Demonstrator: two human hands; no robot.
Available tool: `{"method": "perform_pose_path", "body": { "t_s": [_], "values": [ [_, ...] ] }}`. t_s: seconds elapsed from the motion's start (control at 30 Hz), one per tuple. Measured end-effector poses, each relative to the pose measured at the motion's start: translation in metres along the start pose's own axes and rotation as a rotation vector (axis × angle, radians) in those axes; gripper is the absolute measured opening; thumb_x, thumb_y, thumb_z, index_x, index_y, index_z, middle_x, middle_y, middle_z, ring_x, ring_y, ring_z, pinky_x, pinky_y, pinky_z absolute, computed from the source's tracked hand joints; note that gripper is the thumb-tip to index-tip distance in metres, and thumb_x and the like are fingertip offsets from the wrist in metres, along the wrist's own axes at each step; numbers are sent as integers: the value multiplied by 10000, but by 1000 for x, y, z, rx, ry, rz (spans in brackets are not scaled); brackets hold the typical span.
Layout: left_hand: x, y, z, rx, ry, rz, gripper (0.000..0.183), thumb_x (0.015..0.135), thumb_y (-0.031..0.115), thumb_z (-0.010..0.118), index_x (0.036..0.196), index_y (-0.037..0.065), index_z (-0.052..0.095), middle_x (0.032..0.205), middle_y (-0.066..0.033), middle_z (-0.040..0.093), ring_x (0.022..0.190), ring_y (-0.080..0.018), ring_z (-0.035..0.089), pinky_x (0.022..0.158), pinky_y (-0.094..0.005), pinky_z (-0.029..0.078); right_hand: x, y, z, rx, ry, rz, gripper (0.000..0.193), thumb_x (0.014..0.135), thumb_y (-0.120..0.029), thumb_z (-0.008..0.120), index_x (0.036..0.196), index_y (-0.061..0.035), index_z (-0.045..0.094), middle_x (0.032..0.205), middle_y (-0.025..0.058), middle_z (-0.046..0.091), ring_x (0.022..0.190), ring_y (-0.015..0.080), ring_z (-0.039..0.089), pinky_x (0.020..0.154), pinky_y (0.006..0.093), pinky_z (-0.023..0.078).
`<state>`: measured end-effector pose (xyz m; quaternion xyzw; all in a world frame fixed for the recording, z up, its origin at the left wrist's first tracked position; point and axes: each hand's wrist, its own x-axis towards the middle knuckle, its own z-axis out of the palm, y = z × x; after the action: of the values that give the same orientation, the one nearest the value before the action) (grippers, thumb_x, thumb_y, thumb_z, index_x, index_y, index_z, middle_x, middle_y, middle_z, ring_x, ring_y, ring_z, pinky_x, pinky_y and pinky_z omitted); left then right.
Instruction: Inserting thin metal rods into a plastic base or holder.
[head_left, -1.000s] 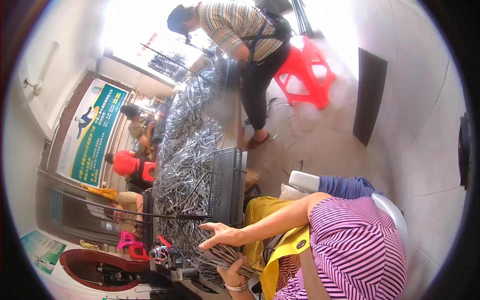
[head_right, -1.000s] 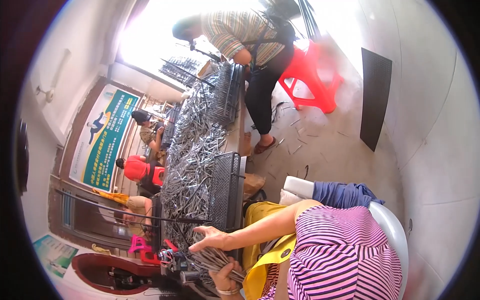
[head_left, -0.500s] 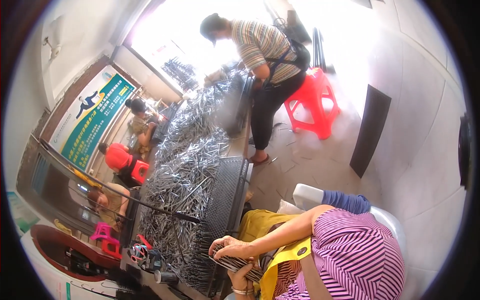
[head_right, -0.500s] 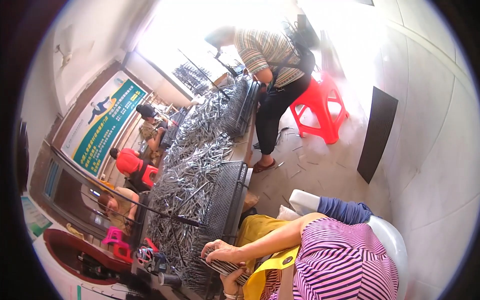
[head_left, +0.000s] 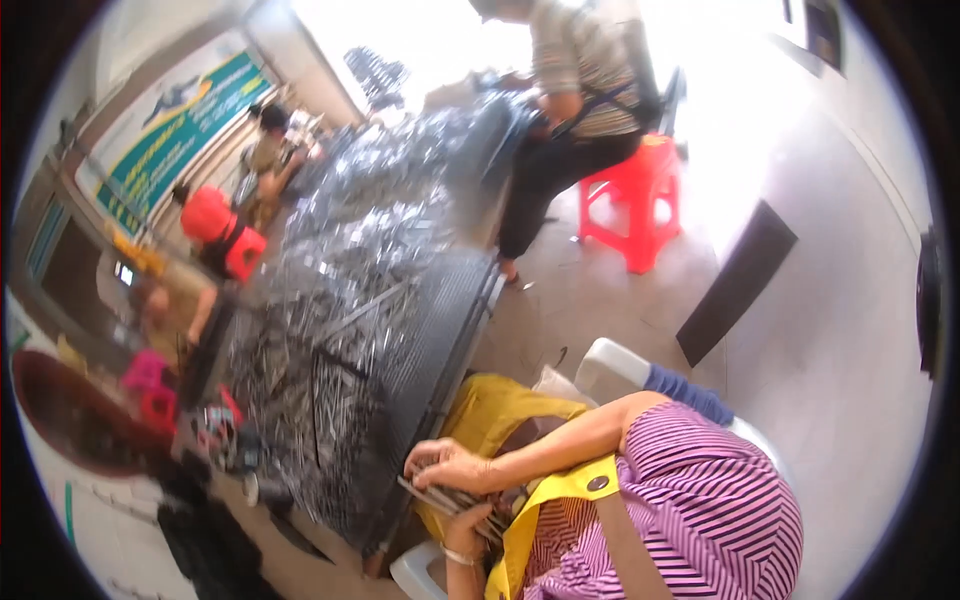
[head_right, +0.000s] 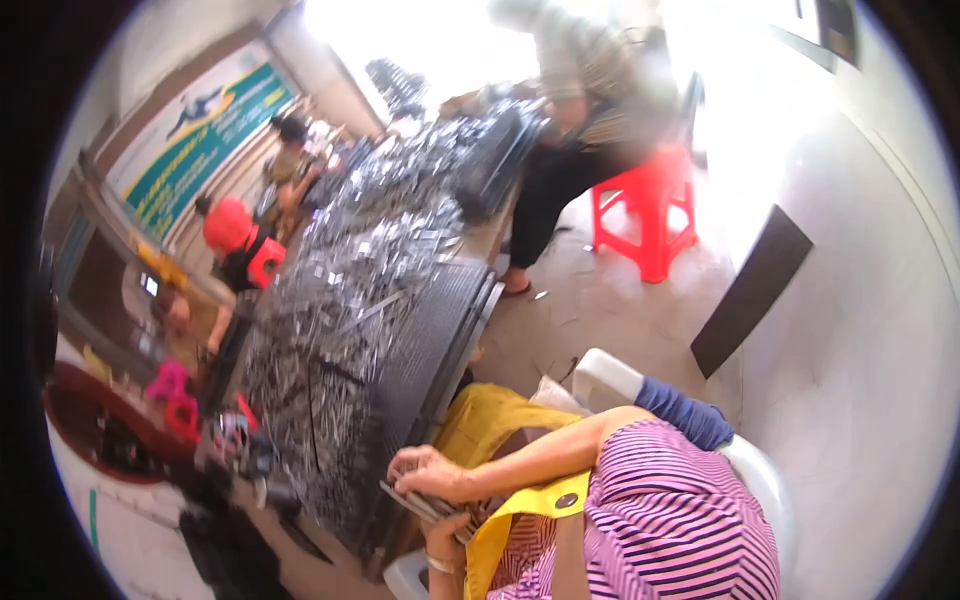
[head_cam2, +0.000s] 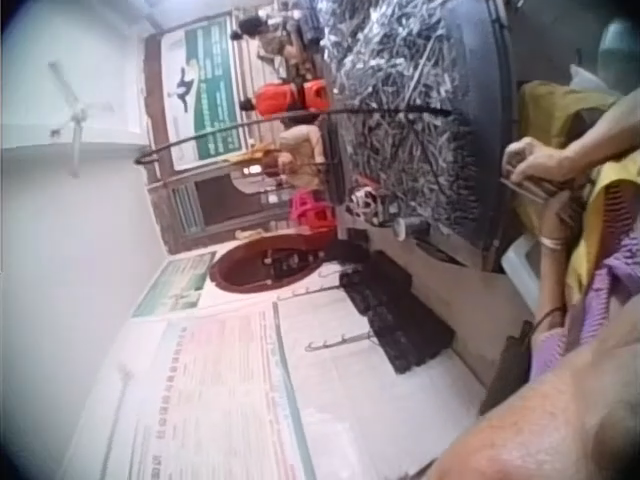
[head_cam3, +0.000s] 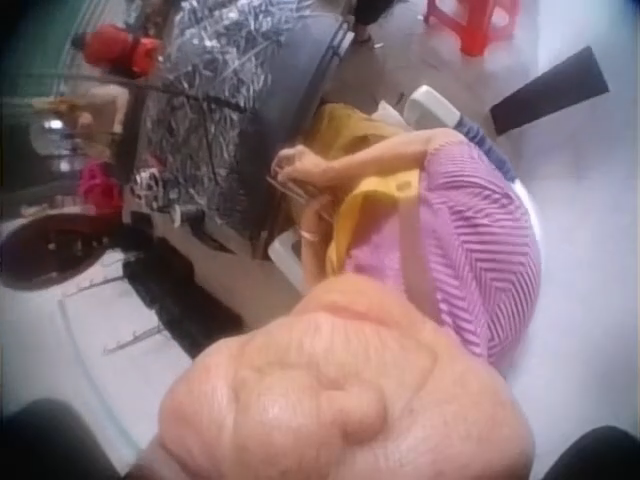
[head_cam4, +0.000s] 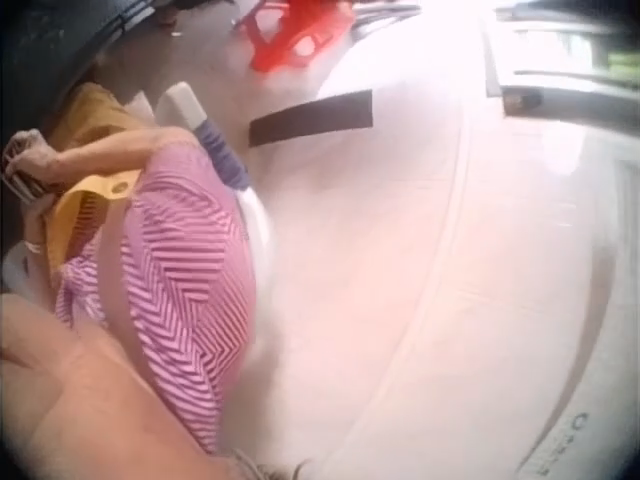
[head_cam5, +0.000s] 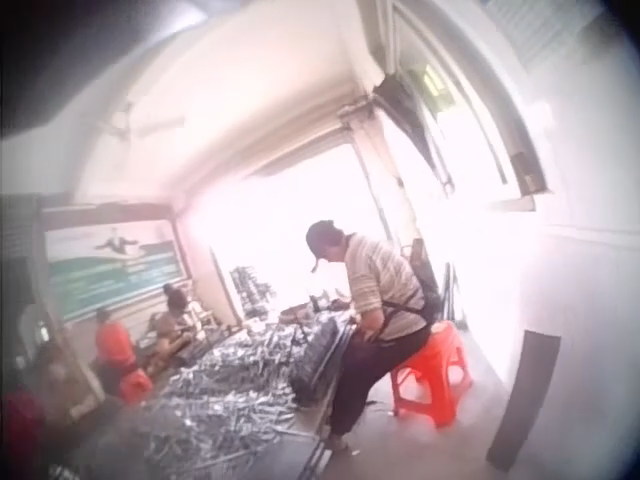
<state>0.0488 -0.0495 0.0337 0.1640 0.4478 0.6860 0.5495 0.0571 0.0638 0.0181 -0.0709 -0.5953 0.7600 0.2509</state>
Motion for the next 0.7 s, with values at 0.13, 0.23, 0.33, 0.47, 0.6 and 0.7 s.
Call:
{"method": "perform_pose_path", "body": {
  "t_s": [0.13,0.23,0.33,0.47,0.6,0.7],
  "values": [
    [15,-31,-45,96,97,-32,545,592,-54,630,1100,29,450,974,-77,549,829,-193,575,710,-285,487,-1,-20,-8,-81,40,26,244,643,-89,650,875,-34,594,877,29,539,814,121,524,700,240,446],
    [15,-17,-23,437,169,84,288,584,84,650,858,11,598,778,-53,615,705,-157,592,646,-278,482,-2,-24,-18,-71,100,64,402,654,-94,674,1023,-22,532,857,48,570,762,121,542,696,248,454],
    [12,-16,-16,273,213,203,244,591,27,611,832,-1,584,737,-63,593,637,-158,562,582,-260,458,-4,-27,-29,154,19,113,265,770,-84,600,1011,3,535,856,70,602,776,101,553,703,230,449],
    [11,-8,-17,124,290,228,203,581,-6,601,781,-28,573,656,-80,574,555,-154,543,509,-250,428,-6,-14,-34,-42,11,92,136,815,-45,550,928,28,573,818,21,601,733,59,537,674,193,441],
    [11,3,-14,36,343,216,242,590,-44,589,828,-29,545,661,-83,572,529,-153,536,495,-263,432,2,-9,-34,-206,-19,72,85,810,-45,562,838,30,593,722,-2,588,652,41,518,606,181,436],
    [10,7,-17,32,371,228,238,592,-34,606,825,-24,557,670,-70,580,551,-151,549,507,-257,441,9,-15,-33,-170,-87,105,72,801,-35,566,822,28,594,695,-5,582,634,45,524,588,187,439]
  ]
}}
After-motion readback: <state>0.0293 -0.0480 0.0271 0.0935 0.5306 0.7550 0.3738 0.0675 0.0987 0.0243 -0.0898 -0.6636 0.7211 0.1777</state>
